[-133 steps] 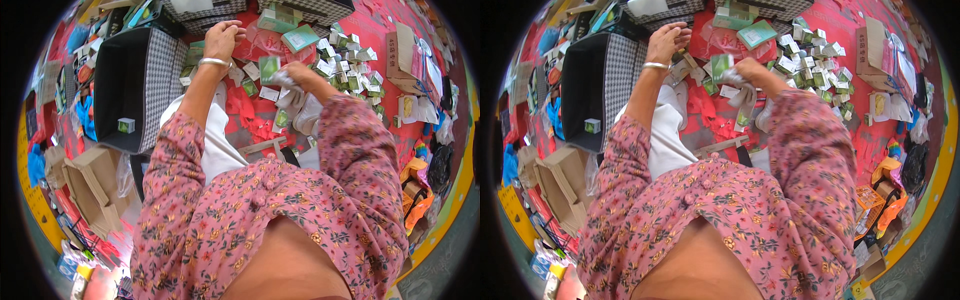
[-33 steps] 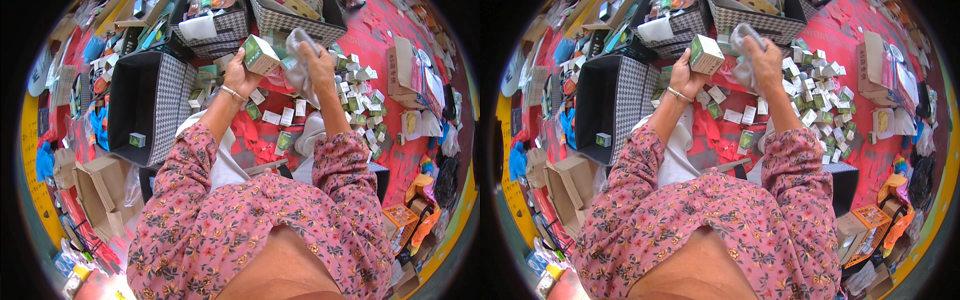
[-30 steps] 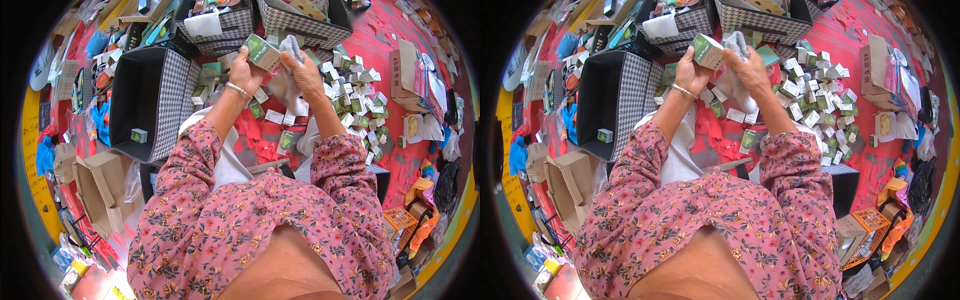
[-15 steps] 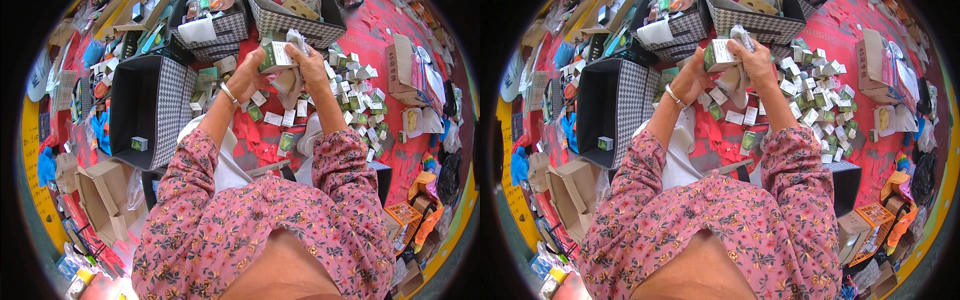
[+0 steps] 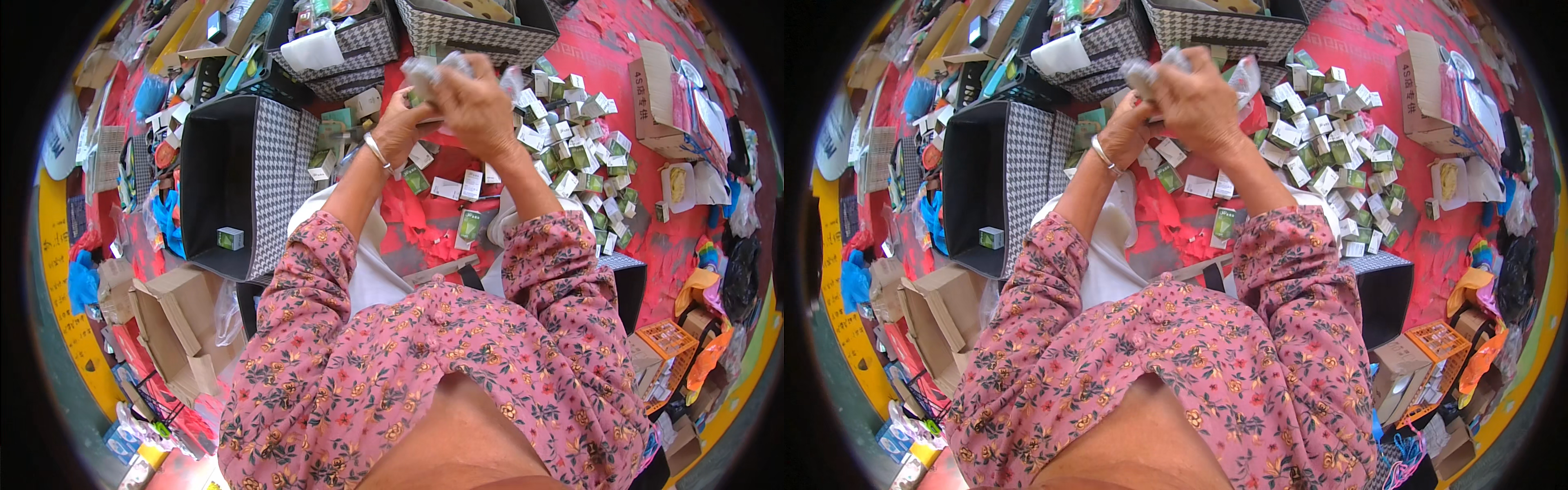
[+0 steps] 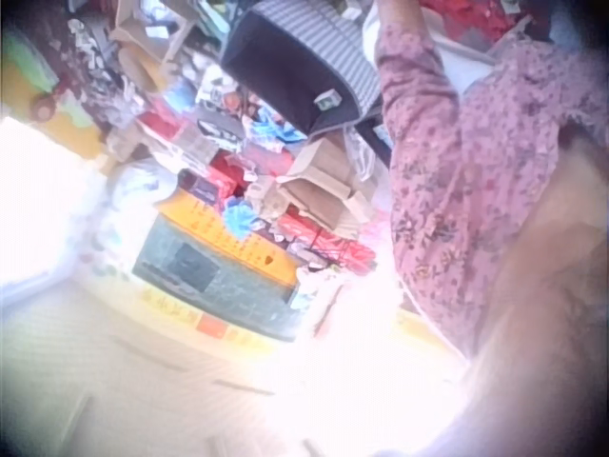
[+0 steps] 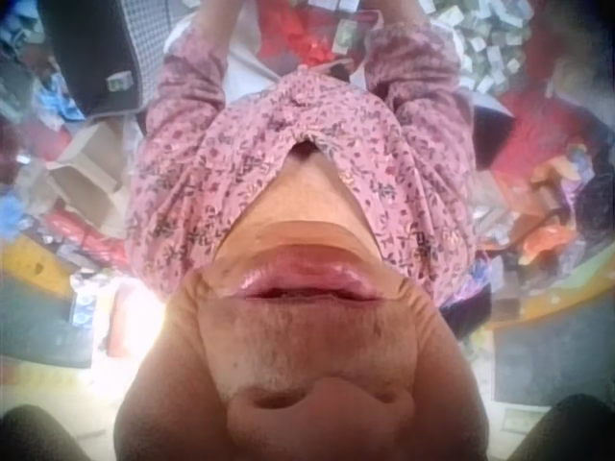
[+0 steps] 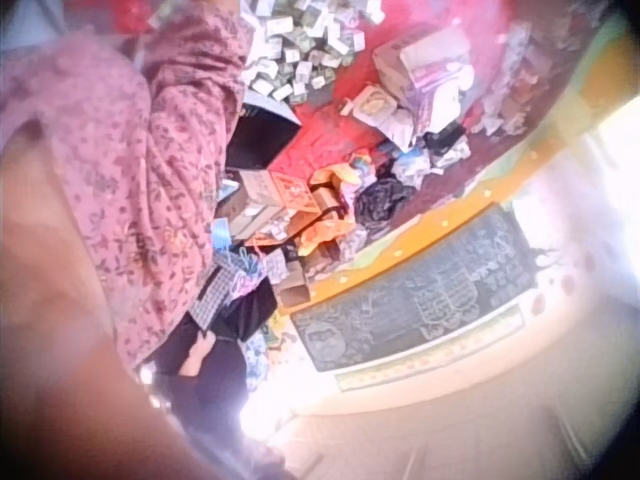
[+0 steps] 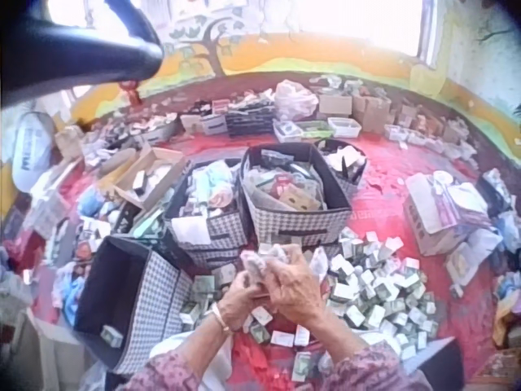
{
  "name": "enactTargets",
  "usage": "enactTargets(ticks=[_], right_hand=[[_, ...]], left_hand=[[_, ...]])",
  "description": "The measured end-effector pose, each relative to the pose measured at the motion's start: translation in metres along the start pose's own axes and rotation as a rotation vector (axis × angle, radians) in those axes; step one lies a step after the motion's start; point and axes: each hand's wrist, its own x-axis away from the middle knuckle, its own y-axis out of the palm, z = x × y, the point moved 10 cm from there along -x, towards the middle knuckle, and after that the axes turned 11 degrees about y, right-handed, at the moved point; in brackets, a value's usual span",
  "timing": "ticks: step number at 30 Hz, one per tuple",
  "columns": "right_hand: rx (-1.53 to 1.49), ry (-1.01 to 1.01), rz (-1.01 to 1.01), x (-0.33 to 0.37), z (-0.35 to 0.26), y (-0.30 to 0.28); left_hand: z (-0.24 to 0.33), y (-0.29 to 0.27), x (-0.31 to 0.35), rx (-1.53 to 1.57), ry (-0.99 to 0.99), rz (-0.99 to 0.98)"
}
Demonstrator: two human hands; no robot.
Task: The person sits on the floor and wipes individual small boxes with a cloth before placing them into a larger bin.
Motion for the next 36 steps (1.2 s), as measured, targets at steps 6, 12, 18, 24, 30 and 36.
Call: enactTargets(ticks=[6, 12, 18, 24, 30, 36], right_hand=[[-0.113, 0.281, 0.354, -0.021, 0.087, -0.055], [-0.2, -0.062, -0.05, -0.004, -0.017, -0.008], [0.103, 0.426, 0.065, -0.012, 0.104, -0.032], [-0.095, -0.049, 0.07, -0.009, -0.001, -0.01], [0.126, 0.334, 0.12, -0.017, 0.098, -0.023], [-1.456, 0.8, -0.07, -0.012, 0.109, 0.018]], left_hand=[[0.02, 0.045, 0.013, 0.597, -0.14, -0.263], [0.0, 0.035, 0.014, 0.72, -0.212, -0.126], [0.018, 0.028, 0.004, 0.71, -0.142, -0.2], [-0.004, 0.032, 0.012, 0.628, -0.222, -0.155], [0.024, 0.023, 0.009, 0.744, -0.138, -0.235], [0.01, 0.018, 0.005, 0.771, -0.144, -0.09]])
